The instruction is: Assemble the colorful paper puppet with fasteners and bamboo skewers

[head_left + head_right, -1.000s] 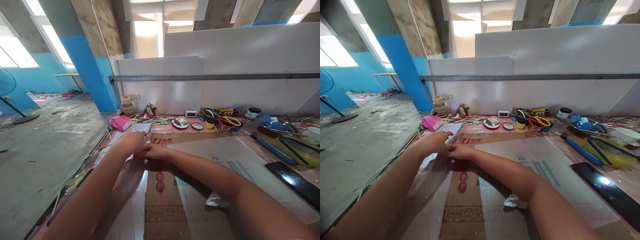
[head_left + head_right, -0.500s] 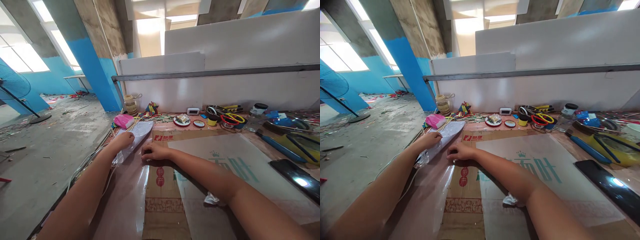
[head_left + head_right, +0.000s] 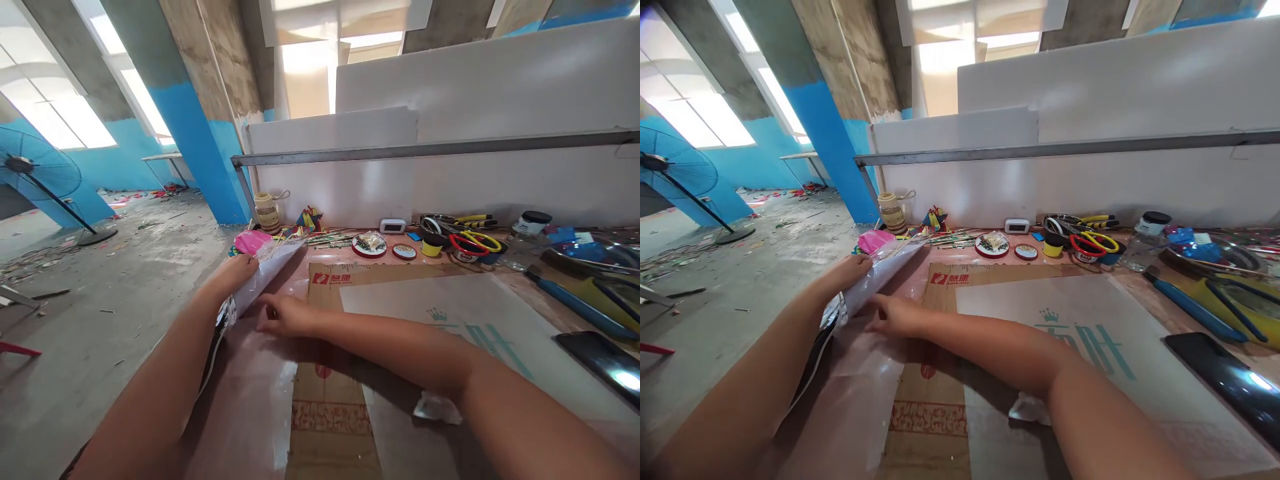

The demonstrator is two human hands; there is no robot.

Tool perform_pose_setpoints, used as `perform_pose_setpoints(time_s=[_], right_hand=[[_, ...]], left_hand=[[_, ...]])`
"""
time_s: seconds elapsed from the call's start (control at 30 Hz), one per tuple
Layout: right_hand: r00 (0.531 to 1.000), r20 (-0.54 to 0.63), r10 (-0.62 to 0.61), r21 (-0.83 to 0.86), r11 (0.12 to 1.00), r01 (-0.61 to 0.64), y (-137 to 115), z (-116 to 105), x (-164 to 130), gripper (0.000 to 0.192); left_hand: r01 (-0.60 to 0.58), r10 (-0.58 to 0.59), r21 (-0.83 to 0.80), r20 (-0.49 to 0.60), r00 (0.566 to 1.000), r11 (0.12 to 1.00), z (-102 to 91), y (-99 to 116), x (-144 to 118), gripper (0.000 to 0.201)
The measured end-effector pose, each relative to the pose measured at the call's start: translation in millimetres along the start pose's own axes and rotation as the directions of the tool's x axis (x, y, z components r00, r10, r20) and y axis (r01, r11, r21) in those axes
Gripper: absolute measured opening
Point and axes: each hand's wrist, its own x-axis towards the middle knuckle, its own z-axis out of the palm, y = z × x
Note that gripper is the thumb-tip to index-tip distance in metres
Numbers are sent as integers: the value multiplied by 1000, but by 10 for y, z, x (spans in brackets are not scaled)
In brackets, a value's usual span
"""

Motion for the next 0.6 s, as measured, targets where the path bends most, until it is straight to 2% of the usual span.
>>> perform_pose_setpoints(time_s=[0.03,0.1,0.17,0.27,0.37,0.47,0.53,0.6], right_hand=[[999,2,-45,-39,998,46,-36,39,8,41],[992,19,-126,-112,986,127,-78,110,-7,27],[988,30,-150,-119,981,153,-87,154,-37,13],[997,14,-77,0,997,77,-58,133,-28,5],[995,-12,96,195,976,-92,28,2,80,14],[962,-30,272,443,866,-231,141,-158,170,29],[934,-50,353,600,758,-255,191,-221,159,35],[902,-77,424,742,629,-233,205,-236,109,36]], left_hand=[[1,-2,44,25,1000,999,-32,5,-8,33],[3,-10,117,57,998,993,-107,13,-23,33],[10,-20,161,60,998,987,-175,22,-33,33],[10,-24,200,67,998,980,-202,59,-64,33],[-43,15,207,134,991,977,-120,154,-166,28],[-139,89,164,280,956,977,-28,286,-306,25],[-185,123,142,362,924,972,2,366,-349,31],[-202,133,167,351,927,965,28,420,-317,38]])
